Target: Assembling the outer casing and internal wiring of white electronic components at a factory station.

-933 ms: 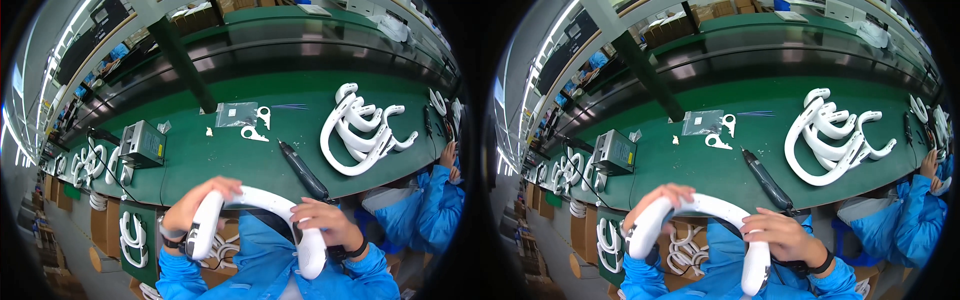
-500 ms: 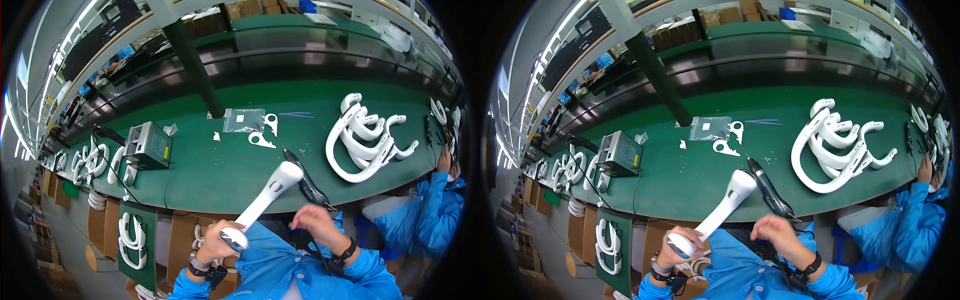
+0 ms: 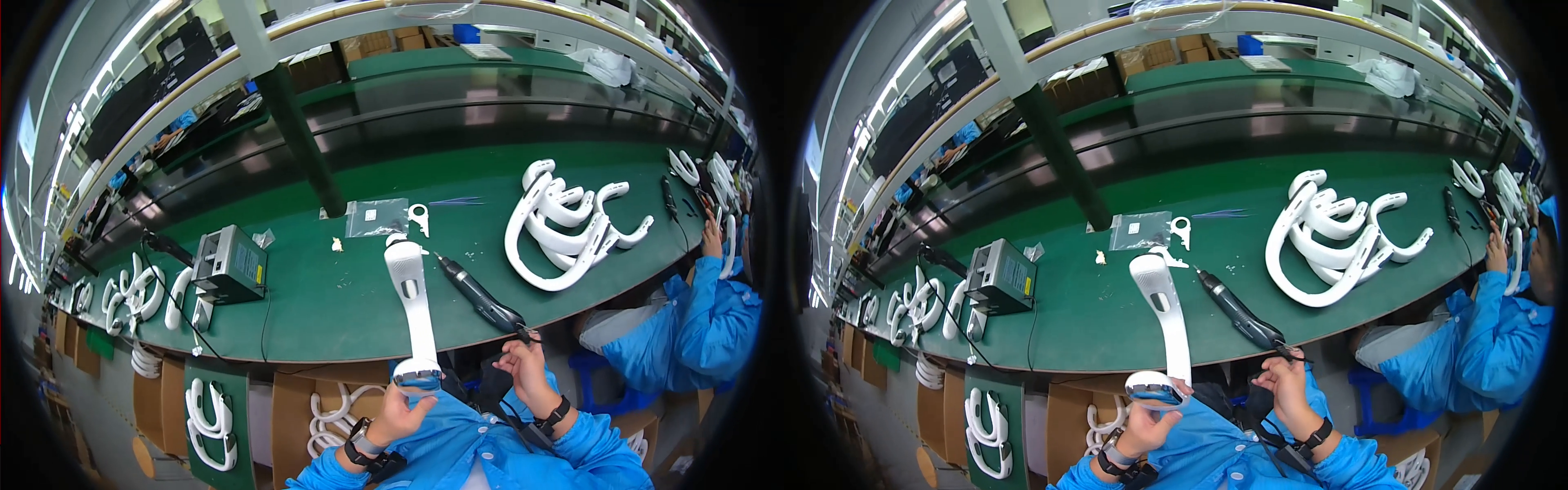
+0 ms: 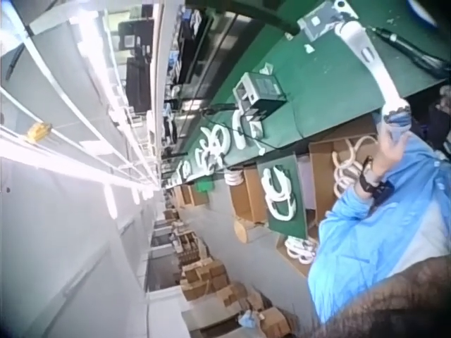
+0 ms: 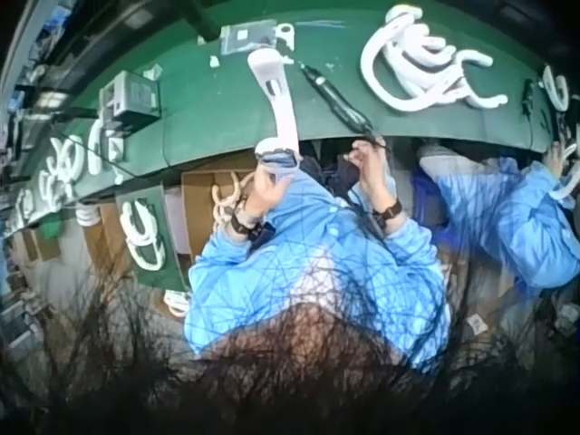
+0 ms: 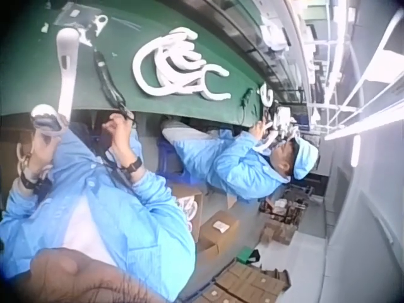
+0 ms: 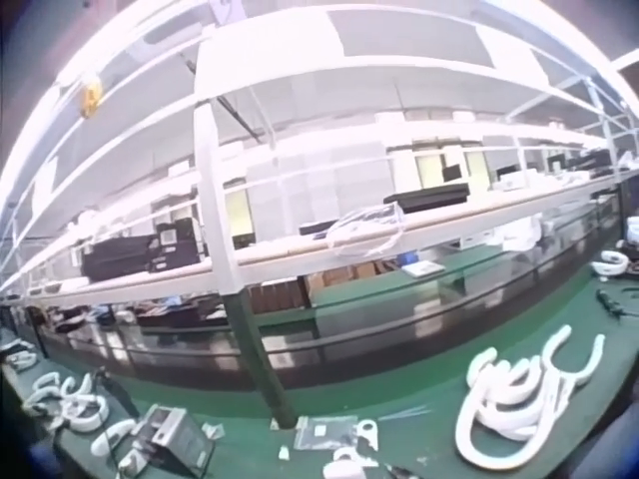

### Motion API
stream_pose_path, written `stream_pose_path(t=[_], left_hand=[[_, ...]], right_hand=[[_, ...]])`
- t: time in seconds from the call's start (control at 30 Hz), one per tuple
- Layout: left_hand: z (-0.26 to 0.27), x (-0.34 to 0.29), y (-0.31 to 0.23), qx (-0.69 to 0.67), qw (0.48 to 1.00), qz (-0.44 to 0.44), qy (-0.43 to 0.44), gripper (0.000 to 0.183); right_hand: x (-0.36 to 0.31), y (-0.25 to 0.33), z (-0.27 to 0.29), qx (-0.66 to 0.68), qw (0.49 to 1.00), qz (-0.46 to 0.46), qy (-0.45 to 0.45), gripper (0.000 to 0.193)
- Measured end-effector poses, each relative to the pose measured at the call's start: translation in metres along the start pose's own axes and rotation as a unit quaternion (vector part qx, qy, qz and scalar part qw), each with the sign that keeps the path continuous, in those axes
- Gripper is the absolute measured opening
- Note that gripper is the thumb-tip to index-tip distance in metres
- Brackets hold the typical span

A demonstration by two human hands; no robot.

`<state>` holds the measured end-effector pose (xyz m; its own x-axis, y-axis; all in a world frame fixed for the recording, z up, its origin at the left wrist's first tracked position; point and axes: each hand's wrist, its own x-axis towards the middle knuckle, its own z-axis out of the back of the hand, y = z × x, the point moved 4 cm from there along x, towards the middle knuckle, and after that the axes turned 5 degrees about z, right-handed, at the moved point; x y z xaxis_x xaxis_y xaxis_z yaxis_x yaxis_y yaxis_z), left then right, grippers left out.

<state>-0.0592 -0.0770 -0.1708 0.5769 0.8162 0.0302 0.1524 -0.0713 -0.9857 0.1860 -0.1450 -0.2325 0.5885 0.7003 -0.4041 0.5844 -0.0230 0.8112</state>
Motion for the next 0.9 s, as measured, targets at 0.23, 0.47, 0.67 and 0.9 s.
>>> stream_pose_path(t=[0.23, 0.47, 0.67, 0.9], left_hand=[[0.000, 0.002, 0.006, 0.138, 0.988, -0.064, 0.039, 0.047], [-0.013, 0.004, 0.002, 0.129, 0.984, -0.100, 0.065, 0.056], [-0.027, 0.017, -0.001, 0.080, 0.991, -0.091, 0.065, 0.054], [-0.047, 0.055, -0.004, 0.122, 0.981, -0.073, 0.128, 0.043]], right_hand=[[-0.025, 0.002, 0.007, -0.098, 0.964, 0.245, -0.019, 0.078], [-0.011, 0.082, -0.061, -0.178, 0.792, 0.567, 0.136, 0.094], [0.006, 0.163, -0.114, -0.148, 0.747, 0.614, 0.208, 0.093], [0.024, 0.167, -0.096, -0.091, 0.740, 0.647, 0.158, 0.086]])
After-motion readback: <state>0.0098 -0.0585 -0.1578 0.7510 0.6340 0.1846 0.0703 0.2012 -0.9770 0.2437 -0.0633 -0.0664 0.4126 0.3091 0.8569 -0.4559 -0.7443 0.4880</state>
